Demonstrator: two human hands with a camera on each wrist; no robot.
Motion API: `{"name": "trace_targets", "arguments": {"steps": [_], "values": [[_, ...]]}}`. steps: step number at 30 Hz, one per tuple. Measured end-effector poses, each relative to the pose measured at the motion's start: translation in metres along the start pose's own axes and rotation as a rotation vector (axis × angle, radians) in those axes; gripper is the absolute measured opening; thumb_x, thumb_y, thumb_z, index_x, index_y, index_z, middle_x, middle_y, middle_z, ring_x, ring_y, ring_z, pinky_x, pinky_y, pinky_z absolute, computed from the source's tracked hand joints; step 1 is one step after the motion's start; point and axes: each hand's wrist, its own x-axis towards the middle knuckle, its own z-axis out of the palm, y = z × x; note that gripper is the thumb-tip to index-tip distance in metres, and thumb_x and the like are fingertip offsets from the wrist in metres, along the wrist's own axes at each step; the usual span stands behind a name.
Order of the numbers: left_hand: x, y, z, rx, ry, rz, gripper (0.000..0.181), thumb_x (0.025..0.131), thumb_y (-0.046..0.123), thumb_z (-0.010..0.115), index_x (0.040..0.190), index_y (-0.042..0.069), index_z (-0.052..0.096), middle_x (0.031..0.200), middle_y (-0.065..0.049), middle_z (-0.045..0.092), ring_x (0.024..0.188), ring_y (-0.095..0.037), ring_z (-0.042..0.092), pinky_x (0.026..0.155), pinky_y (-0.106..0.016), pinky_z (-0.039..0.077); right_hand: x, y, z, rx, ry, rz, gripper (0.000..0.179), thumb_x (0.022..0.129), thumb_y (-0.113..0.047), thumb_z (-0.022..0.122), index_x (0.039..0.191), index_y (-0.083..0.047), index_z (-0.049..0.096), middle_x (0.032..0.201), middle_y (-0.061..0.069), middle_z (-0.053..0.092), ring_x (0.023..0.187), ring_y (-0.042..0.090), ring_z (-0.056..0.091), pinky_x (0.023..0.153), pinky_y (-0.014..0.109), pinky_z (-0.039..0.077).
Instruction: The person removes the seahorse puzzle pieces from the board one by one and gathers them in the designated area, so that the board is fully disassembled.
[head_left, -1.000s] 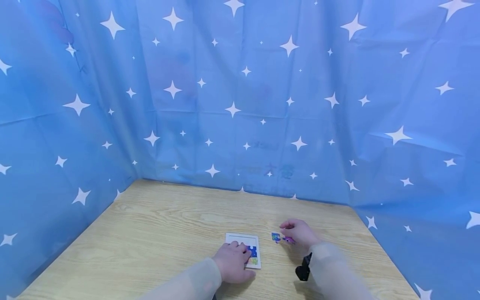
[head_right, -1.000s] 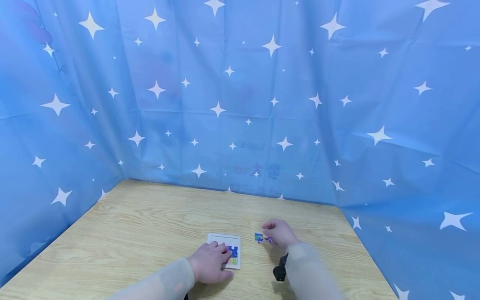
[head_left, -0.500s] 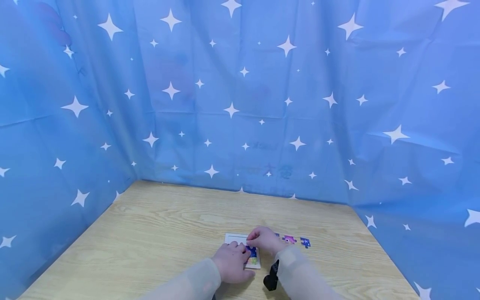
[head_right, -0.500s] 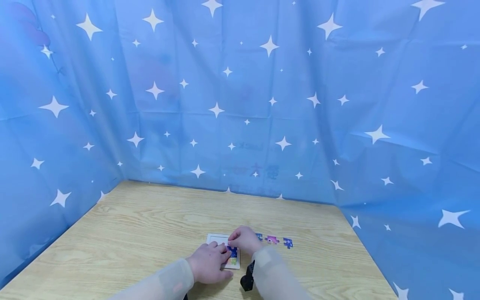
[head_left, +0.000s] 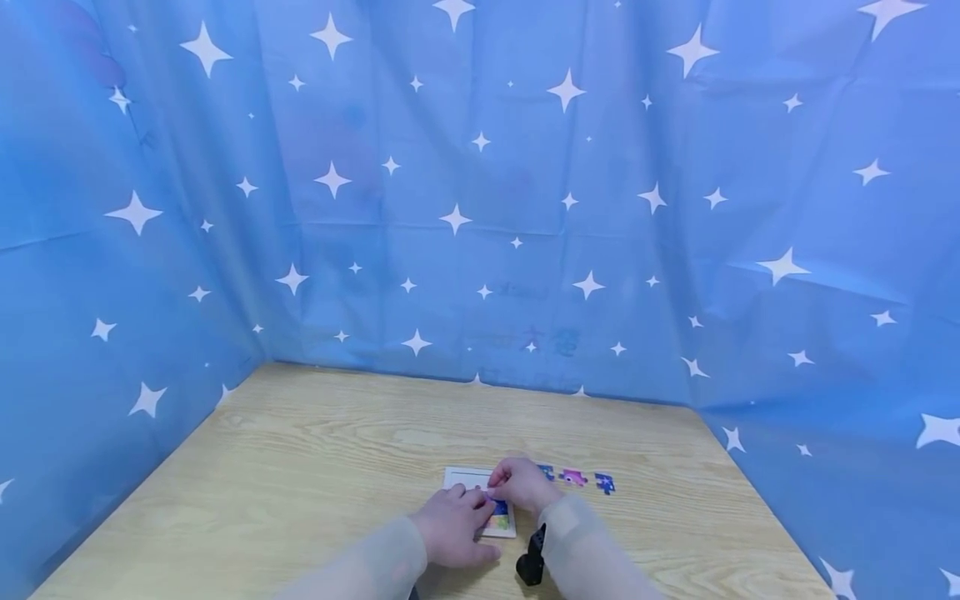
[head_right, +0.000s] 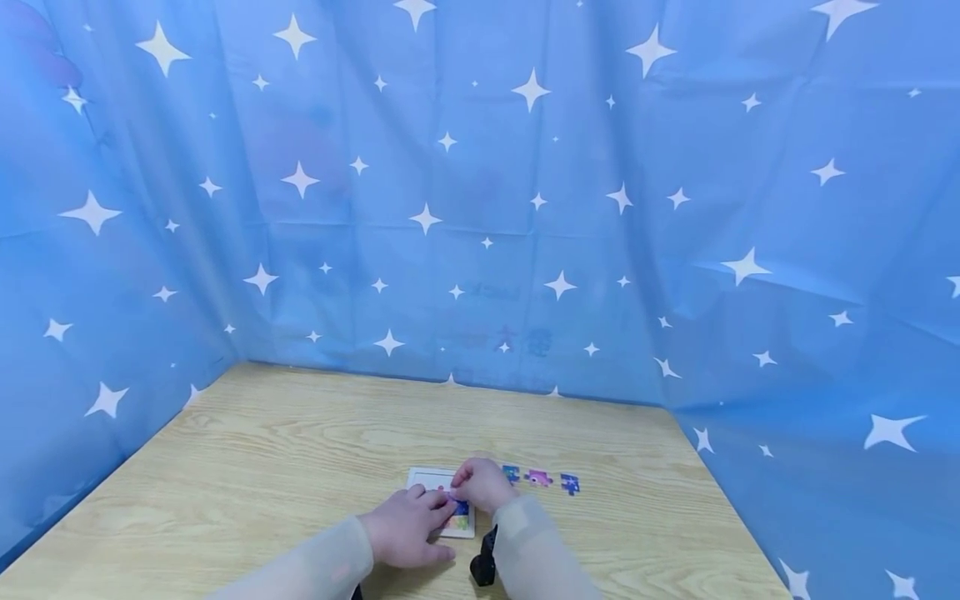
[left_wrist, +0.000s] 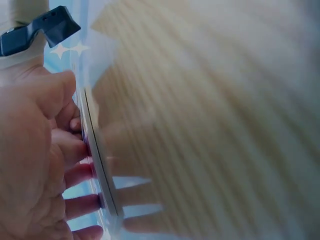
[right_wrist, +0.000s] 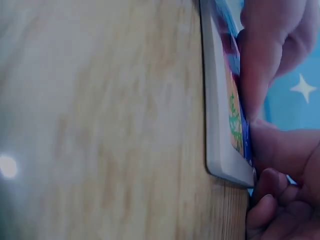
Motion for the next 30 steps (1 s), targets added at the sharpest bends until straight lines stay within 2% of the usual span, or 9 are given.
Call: {"name": "trace_targets", "arguments": {"steps": [7,12,22,26,30], "values": [[-0.013,-0.013,-0.003,-0.096,-0.027,0.062,0.068,0.092,0.059,0.048,0.143,0.015,0.048,0.149,-0.002,0.042,0.137,-0.023,0.037,0.112,-0.045,0.028,0.002,0.001,0.001,-0.018,0.000,0.024,0.010,0.083,-0.003,0.072,0.082,-0.008,0.063,0.081,0.002,0.057,0.076,0.018,0.051,0.069,0.031,0.040],[-0.023,-0.021,0.001,-0.131,-0.024,0.074,0.066,0.092,0.059,0.050,0.142,0.016,0.049,0.148,-0.002,0.043,0.137,-0.019,0.036,0.111,-0.054,0.025,0.003,0.003,0.002,-0.024,-0.001,0.037,0.011,0.084,-0.002,0.070,0.083,-0.010,0.062,0.081,0.003,0.057,0.076,0.019,0.051,0.068,0.031,0.040],[-0.046,-0.031,0.001,-0.124,-0.012,0.100,0.066,0.090,0.060,0.051,0.141,0.018,0.051,0.146,-0.001,0.045,0.135,-0.020,0.040,0.112,-0.053,0.025,0.002,0.005,0.002,-0.030,-0.001,0.021,0.009,0.085,-0.006,0.071,0.083,-0.008,0.063,0.081,0.002,0.057,0.075,0.018,0.051,0.066,0.030,0.041],[-0.047,-0.031,0.001,-0.146,-0.017,0.098,0.066,0.090,0.060,0.052,0.140,0.016,0.051,0.145,0.000,0.046,0.134,-0.019,0.040,0.111,-0.052,0.026,0.002,0.004,0.001,-0.030,-0.001,0.020,0.010,0.085,-0.007,0.072,0.083,-0.007,0.062,0.080,0.002,0.057,0.073,0.017,0.051,0.065,0.030,0.042],[-0.046,-0.031,-0.001,-0.180,-0.024,0.067,0.064,0.090,0.058,0.053,0.138,0.016,0.054,0.143,0.000,0.048,0.133,-0.021,0.042,0.110,-0.049,0.030,0.001,0.000,0.001,-0.026,-0.004,0.032,0.009,0.085,-0.005,0.071,0.083,-0.008,0.062,0.080,0.003,0.057,0.073,0.018,0.051,0.065,0.030,0.042]]}}
